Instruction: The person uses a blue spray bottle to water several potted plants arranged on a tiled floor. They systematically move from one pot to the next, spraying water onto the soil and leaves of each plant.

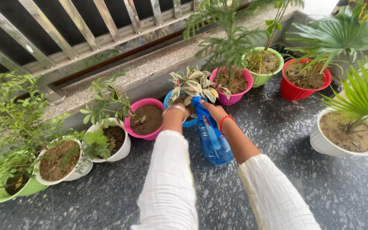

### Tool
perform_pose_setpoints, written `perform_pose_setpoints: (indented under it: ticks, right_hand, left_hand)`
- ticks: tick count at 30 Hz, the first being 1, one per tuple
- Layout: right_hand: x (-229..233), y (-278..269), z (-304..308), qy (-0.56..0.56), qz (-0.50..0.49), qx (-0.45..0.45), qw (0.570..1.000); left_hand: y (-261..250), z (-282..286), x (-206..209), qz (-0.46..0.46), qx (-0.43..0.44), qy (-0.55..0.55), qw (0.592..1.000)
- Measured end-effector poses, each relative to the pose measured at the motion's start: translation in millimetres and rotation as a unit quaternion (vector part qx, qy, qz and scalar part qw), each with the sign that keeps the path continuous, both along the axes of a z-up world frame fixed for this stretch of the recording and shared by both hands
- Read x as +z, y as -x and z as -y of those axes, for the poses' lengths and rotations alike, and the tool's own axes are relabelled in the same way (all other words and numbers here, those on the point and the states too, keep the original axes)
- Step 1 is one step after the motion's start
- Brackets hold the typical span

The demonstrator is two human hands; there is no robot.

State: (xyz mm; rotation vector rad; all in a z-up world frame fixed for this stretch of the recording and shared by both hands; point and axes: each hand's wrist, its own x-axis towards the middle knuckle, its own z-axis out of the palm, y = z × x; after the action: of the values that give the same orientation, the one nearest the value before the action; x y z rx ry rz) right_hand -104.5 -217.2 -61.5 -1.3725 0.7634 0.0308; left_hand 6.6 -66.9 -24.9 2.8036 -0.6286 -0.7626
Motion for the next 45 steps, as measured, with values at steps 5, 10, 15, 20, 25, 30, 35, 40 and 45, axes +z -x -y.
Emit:
perform_pose_setpoints:
  ticks: [5, 10, 15, 20, 25, 30, 35, 40, 45]
  right_hand:
    - [-1.2, -15.2, -7.3, -0.035, 0.006, 0.035, 0.999]
    - [1.7, 9.1, 25.0, -0.104, -0.007, 0.095, 0.990]
    - [-4.0, 36.7, 74.6, -0.070, -0.056, 0.064, 0.994]
    - [21.1, 60.2, 90.0, 0.003, -0.020, 0.013, 1.000]
    - [54.1, 74.6, 89.8, 0.006, -0.007, -0.099, 0.995]
    - [43.2, 75.7, 103.8, 0.003, 0.029, -0.169, 0.985]
    - [7.0, 75.7, 124.0, 0.036, -0.001, -0.201, 0.979]
    - [-18.5, 71.5, 137.2, 0.078, -0.017, -0.199, 0.977]
    - [31.2, 73.6, 129.6, 0.050, -0.022, -0.265, 0.963]
  left_hand:
    - [33.6, 48.5, 74.1, 0.015, 0.005, -0.051, 0.999]
    - [6.7, 55.0, 26.0, -0.077, -0.003, -0.013, 0.997]
    - [-16.6, 94.2, -36.0, -0.192, -0.088, -0.064, 0.975]
    - [7.9, 145.9, -18.9, -0.087, -0.092, 0.044, 0.991]
    - [42.5, 181.3, -0.6, 0.020, 0.074, 0.253, 0.965]
    - [45.1, 212.2, -10.8, 0.072, 0.069, 0.390, 0.915]
    - [35.7, 224.9, -31.2, 0.082, 0.044, 0.402, 0.911]
    - [52.4, 226.8, -25.0, 0.060, 0.057, 0.480, 0.874]
    - [79.6, 232.7, 11.2, 0.053, 0.046, 0.526, 0.848]
